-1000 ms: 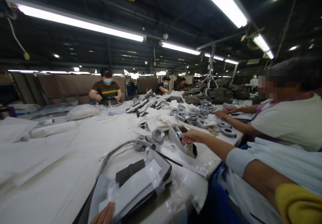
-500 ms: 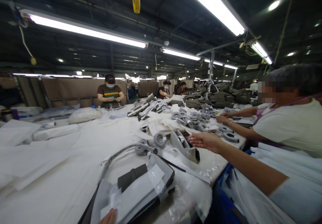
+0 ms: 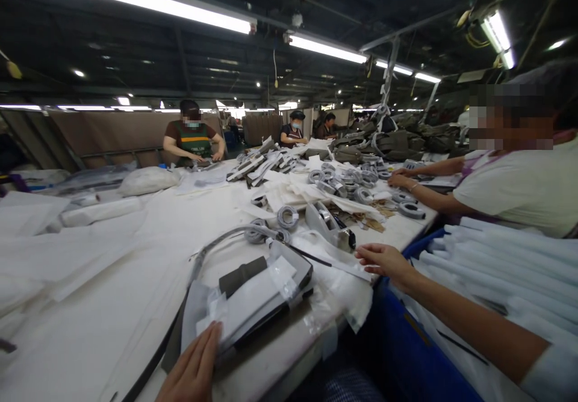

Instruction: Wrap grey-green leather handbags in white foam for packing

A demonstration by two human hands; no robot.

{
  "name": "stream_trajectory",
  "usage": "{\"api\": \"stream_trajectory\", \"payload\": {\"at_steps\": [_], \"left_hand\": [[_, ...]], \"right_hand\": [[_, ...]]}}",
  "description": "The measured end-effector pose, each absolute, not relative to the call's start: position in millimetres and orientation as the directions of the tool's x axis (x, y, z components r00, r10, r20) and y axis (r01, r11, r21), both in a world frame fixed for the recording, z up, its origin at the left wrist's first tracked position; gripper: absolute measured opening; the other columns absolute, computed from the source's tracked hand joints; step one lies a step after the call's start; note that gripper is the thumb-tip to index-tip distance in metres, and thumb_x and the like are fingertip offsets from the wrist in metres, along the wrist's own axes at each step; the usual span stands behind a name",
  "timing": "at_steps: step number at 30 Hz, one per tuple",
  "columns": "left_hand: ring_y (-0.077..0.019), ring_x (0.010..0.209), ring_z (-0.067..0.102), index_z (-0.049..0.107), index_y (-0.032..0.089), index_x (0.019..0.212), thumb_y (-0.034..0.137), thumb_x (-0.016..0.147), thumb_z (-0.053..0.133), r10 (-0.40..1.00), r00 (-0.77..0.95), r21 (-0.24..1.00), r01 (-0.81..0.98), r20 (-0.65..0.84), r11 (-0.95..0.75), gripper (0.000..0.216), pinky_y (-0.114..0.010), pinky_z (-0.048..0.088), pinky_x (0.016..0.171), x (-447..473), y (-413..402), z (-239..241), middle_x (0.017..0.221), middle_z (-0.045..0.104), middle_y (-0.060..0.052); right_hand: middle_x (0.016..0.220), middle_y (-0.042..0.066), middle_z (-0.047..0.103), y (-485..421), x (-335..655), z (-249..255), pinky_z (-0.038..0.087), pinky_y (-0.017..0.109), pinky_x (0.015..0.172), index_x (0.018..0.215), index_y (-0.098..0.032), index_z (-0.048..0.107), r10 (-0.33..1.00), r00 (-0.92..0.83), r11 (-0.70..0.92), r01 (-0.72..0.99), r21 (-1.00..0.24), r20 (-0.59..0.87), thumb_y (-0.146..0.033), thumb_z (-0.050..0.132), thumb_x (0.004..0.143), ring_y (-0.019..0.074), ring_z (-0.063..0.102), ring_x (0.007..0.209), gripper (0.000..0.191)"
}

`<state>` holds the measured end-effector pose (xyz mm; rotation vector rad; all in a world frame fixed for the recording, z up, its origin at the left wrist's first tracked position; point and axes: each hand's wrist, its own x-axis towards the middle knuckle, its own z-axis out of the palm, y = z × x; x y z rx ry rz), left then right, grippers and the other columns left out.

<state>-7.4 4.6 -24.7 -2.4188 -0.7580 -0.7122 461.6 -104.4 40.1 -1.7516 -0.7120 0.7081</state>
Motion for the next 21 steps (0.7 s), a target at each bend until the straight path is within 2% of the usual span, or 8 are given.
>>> {"api": "stream_trajectory", "payload": {"at_steps": [7, 10, 11, 13, 15, 16, 19, 21], "left_hand": [[-0.018, 0.118, 0.062, 0.004, 0.021, 0.158, -0.01, 0.081, 0.034, 0.445, 0.648, -0.244, 0.696, 0.618, -0.675, 0.088, -0.032, 0.044, 0.104, 0, -15, -13, 0.132, 0.065, -0.005], [-0.0195, 0.117, 0.063, 0.009, 0.021, 0.158, -0.009, 0.082, 0.035, 0.459, 0.628, -0.217, 0.708, 0.629, -0.672, 0.086, -0.033, 0.043, 0.103, 2, -18, -11, 0.133, 0.064, -0.006], [-0.0201, 0.117, 0.062, 0.011, 0.02, 0.158, -0.008, 0.082, 0.035, 0.457, 0.63, -0.211, 0.703, 0.628, -0.679, 0.085, -0.034, 0.043, 0.103, 2, -19, -11, 0.134, 0.064, -0.006], [-0.0214, 0.119, 0.061, 0.015, 0.018, 0.157, -0.008, 0.081, 0.035, 0.456, 0.637, -0.195, 0.689, 0.622, -0.698, 0.083, -0.036, 0.041, 0.106, 2, -18, -11, 0.136, 0.062, -0.008], [-0.0221, 0.12, 0.06, 0.022, 0.016, 0.156, -0.007, 0.081, 0.037, 0.467, 0.633, -0.169, 0.686, 0.618, -0.707, 0.079, -0.037, 0.04, 0.107, 3, -18, -12, 0.137, 0.061, -0.009], [-0.0223, 0.12, 0.06, 0.026, 0.015, 0.154, -0.006, 0.082, 0.038, 0.476, 0.624, -0.155, 0.692, 0.62, -0.705, 0.076, -0.037, 0.04, 0.107, 3, -18, -12, 0.136, 0.061, -0.009], [-0.0225, 0.117, 0.062, 0.042, 0.011, 0.145, -0.004, 0.083, 0.042, 0.509, 0.588, -0.12, 0.72, 0.629, -0.683, 0.064, -0.035, 0.043, 0.105, 5, -20, -11, 0.131, 0.065, -0.009], [-0.0221, 0.116, 0.062, 0.05, 0.01, 0.138, -0.003, 0.084, 0.045, 0.535, 0.567, -0.093, 0.735, 0.626, -0.671, 0.057, -0.033, 0.045, 0.103, 6, -22, -10, 0.128, 0.067, -0.009]], "right_hand": [[0.079, 0.009, 0.075, -100, 493, 29, 0.053, 0.025, 0.054, 0.078, -0.016, 0.071, 0.779, 0.625, -0.361, 0.382, -0.851, -0.05, -0.036, 0.068, 0.079, 0.0163, 0.066, 0.063, 0.02], [0.076, 0.005, 0.075, -113, 504, 37, 0.052, 0.027, 0.061, 0.079, -0.02, 0.073, 0.813, 0.58, -0.356, 0.561, -0.748, 0.048, -0.034, 0.067, 0.079, 0.0183, 0.067, 0.066, 0.015], [0.081, 0.004, 0.076, -118, 506, 42, 0.052, 0.028, 0.065, 0.083, -0.022, 0.074, 0.839, 0.526, -0.321, 0.687, -0.652, 0.141, -0.034, 0.065, 0.081, 0.0192, 0.068, 0.071, 0.015], [0.091, 0.005, 0.076, -127, 506, 55, 0.051, 0.029, 0.07, 0.091, -0.024, 0.075, 0.901, 0.298, -0.196, 0.928, -0.317, 0.316, -0.032, 0.058, 0.088, 0.0208, 0.07, 0.08, 0.02], [0.097, 0.006, 0.076, -131, 500, 73, 0.049, 0.028, 0.068, 0.098, -0.024, 0.075, 0.936, 0.003, -0.018, 0.999, 0.038, 0.352, -0.027, 0.051, 0.093, 0.0208, 0.07, 0.082, 0.024], [0.098, 0.006, 0.076, -130, 494, 83, 0.048, 0.027, 0.067, 0.1, -0.024, 0.074, 0.94, -0.114, 0.071, 0.988, 0.141, 0.323, -0.023, 0.05, 0.093, 0.0203, 0.07, 0.083, 0.026], [0.097, 0.006, 0.075, -119, 466, 112, 0.046, 0.026, 0.065, 0.103, -0.023, 0.072, 0.88, -0.404, 0.335, 0.9, 0.278, 0.248, -0.014, 0.045, 0.095, 0.0184, 0.07, 0.081, 0.03], [0.096, 0.005, 0.075, -107, 438, 129, 0.046, 0.025, 0.065, 0.104, -0.024, 0.071, 0.801, -0.56, 0.509, 0.823, 0.252, 0.212, -0.013, 0.042, 0.097, 0.0172, 0.069, 0.079, 0.032]]}}
